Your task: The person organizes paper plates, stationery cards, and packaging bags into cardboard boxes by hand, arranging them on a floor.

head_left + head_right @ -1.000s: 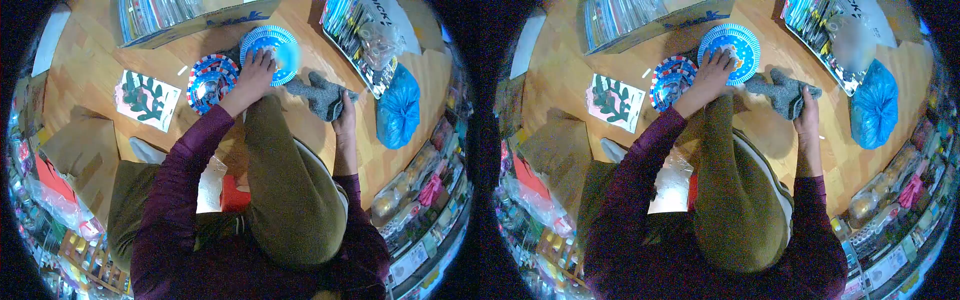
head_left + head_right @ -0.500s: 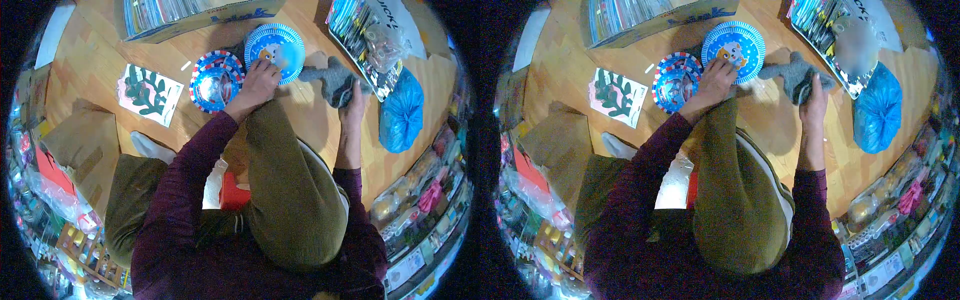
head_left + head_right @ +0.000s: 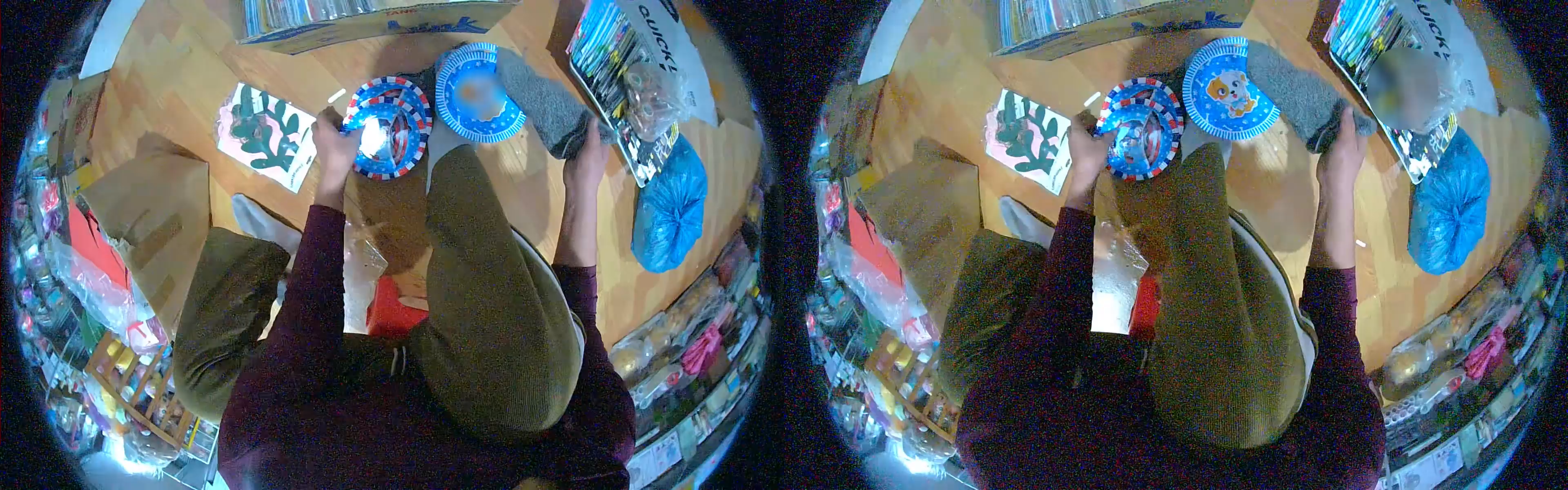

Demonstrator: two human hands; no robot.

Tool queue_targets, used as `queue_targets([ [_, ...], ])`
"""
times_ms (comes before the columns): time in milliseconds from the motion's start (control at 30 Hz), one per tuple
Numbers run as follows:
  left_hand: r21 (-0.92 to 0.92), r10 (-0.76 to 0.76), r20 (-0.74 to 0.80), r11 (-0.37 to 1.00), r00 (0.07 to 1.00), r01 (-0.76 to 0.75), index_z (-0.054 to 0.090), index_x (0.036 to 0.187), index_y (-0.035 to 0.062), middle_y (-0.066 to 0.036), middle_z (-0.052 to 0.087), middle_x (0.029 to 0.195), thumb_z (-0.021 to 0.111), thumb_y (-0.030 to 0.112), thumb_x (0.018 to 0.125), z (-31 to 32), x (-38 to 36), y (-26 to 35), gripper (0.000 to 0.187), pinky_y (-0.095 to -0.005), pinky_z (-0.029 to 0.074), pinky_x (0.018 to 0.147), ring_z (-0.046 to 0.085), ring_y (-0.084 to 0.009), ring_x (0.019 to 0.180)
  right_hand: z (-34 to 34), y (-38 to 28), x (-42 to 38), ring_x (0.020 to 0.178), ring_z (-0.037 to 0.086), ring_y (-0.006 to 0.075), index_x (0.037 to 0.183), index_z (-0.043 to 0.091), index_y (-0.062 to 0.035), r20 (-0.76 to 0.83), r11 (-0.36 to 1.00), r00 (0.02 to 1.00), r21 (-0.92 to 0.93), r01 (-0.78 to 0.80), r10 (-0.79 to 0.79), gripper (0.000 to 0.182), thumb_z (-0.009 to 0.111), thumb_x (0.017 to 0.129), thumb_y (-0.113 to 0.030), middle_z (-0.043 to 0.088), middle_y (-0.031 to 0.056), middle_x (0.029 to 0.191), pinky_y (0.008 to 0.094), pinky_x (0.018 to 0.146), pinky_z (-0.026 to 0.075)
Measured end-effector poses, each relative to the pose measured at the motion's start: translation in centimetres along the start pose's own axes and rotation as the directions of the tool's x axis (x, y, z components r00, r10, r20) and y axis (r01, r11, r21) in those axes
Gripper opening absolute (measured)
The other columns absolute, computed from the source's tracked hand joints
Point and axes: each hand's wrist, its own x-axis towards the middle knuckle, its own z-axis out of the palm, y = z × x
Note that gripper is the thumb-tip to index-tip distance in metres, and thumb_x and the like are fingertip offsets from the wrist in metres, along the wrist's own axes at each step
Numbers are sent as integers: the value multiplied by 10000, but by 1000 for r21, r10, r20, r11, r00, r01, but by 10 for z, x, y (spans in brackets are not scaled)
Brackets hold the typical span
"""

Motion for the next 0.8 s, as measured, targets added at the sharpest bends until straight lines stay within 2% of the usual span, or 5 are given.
queue_targets([
  [233,130,13,184,991,983,-38,571,990,9,-190,593,900,653,182,658,-11,20,25,382,-324,442,742,581,-281,848,-31,-4,-7,941,507,189,1073,432,-3,-125,993,988,88,-76,86,286,450,865,-198,521,94,1010,320,833,396],
  [367,-535,-85,328,804,941,259,565,971,-32,-109,622,846,569,105,772,-66,16,47,242,-246,457,652,591,-149,730,-26,-24,-4,910,508,178,1102,414,-2,-155,997,985,-12,73,-74,356,472,854,-251,504,89,1022,320,802,401],
  [500,-504,-68,258,841,964,195,570,919,-19,-85,608,851,566,124,789,-70,7,104,193,-236,458,640,565,-107,747,-33,-16,14,925,501,181,1119,393,-6,-82,994,993,57,95,-90,356,468,853,-231,490,86,1059,318,811,396],
  [733,95,299,36,949,954,-301,457,994,-80,-243,506,952,693,270,622,78,3,133,564,-423,364,828,451,-406,942,-10,9,16,961,472,169,1120,430,10,-104,999,995,45,-1,6,400,480,849,-279,502,90,1054,303,835,371],
  [800,-5,238,68,971,969,-238,422,1016,-83,-259,481,986,702,282,603,91,5,131,619,-432,352,834,435,-410,959,-10,18,21,970,465,167,1093,444,48,-84,991,992,-88,-100,93,474,477,839,-351,495,104,1072,297,832,366],
])
